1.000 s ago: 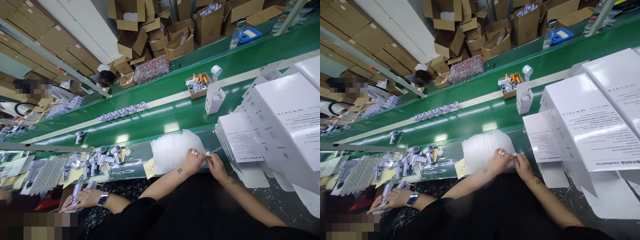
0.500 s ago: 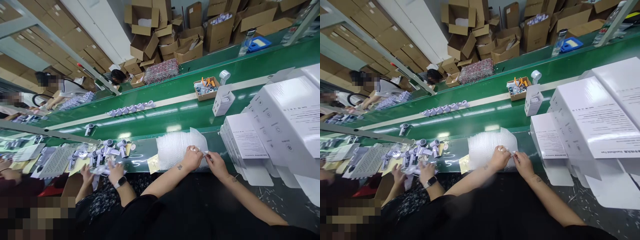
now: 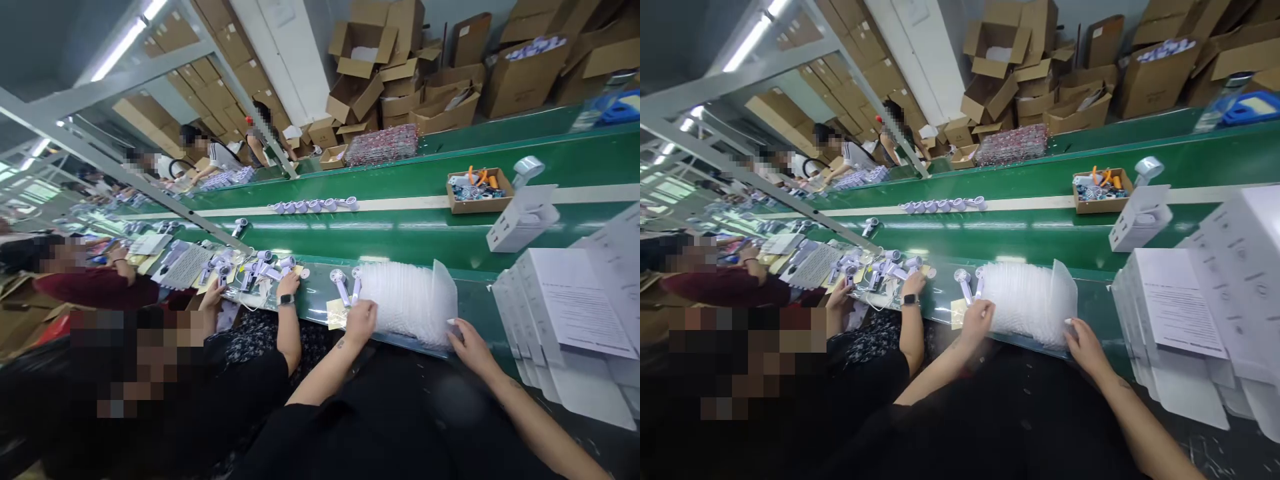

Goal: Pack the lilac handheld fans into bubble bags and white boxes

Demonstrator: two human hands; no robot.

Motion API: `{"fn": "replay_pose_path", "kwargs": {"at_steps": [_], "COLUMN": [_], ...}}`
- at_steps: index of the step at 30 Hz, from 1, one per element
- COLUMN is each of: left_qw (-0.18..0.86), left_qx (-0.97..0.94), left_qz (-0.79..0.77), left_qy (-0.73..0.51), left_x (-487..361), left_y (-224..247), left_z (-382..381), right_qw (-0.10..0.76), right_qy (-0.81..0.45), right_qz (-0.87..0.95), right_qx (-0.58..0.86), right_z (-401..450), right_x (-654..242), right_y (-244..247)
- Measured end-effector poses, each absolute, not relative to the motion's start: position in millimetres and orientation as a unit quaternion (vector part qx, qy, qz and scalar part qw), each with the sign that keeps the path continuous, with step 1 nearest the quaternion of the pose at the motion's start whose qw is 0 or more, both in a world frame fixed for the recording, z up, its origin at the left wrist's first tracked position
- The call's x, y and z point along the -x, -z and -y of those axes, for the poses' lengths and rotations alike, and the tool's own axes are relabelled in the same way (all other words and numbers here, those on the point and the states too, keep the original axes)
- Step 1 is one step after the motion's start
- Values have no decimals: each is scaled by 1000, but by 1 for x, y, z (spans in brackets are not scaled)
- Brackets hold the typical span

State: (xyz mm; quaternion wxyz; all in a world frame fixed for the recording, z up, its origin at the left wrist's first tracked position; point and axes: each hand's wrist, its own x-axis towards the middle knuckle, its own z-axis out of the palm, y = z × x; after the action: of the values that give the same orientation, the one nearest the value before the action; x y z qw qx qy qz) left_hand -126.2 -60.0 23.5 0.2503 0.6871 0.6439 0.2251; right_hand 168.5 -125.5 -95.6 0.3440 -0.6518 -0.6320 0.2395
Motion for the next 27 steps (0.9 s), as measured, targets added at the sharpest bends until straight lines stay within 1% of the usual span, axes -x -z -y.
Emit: {"fn": "replay_pose_path", "kwargs": {"at_steps": [2,4,6,9,13,15,17,19,20,22,24,25,26,27], "left_qw": [264,259,271,314,352,375,404,465,523,655,730,736,714,663], "left_qx": [-532,-449,-406,-353,-309,-296,-297,-318,-335,-380,-442,-493,-558,-637], "left_qz": [-763,-816,-836,-846,-835,-817,-790,-739,-688,-577,-498,-459,-422,-392], "left_qy": [-255,-257,-249,-247,-290,-322,-352,-370,-376,-305,-154,-68,1,42], "left_x": [152,172,182,186,188,182,164,134,115,76,42,28,16,6], "left_y": [-21,-16,-7,3,-8,-22,-35,-46,-50,-56,-59,-60,-60,-59], "left_z": [44,27,12,2,1,3,12,31,44,72,95,102,106,105], "right_qw": [342,341,351,370,403,440,478,508,522,548,575,588,597,602], "right_qy": [-256,-256,-242,-221,-248,-311,-424,-556,-610,-678,-695,-689,-679,-668], "right_qz": [609,595,596,600,558,488,367,225,169,110,94,84,68,47], "right_qx": [669,681,681,674,682,687,676,618,572,478,422,416,421,436], "right_z": [129,133,139,150,172,183,189,190,189,185,185,187,190,196], "right_x": [-168,-166,-161,-151,-142,-137,-131,-124,-120,-115,-115,-117,-119,-122], "right_y": [94,88,78,55,25,14,6,-2,-6,-13,-16,-16,-15,-12]}}
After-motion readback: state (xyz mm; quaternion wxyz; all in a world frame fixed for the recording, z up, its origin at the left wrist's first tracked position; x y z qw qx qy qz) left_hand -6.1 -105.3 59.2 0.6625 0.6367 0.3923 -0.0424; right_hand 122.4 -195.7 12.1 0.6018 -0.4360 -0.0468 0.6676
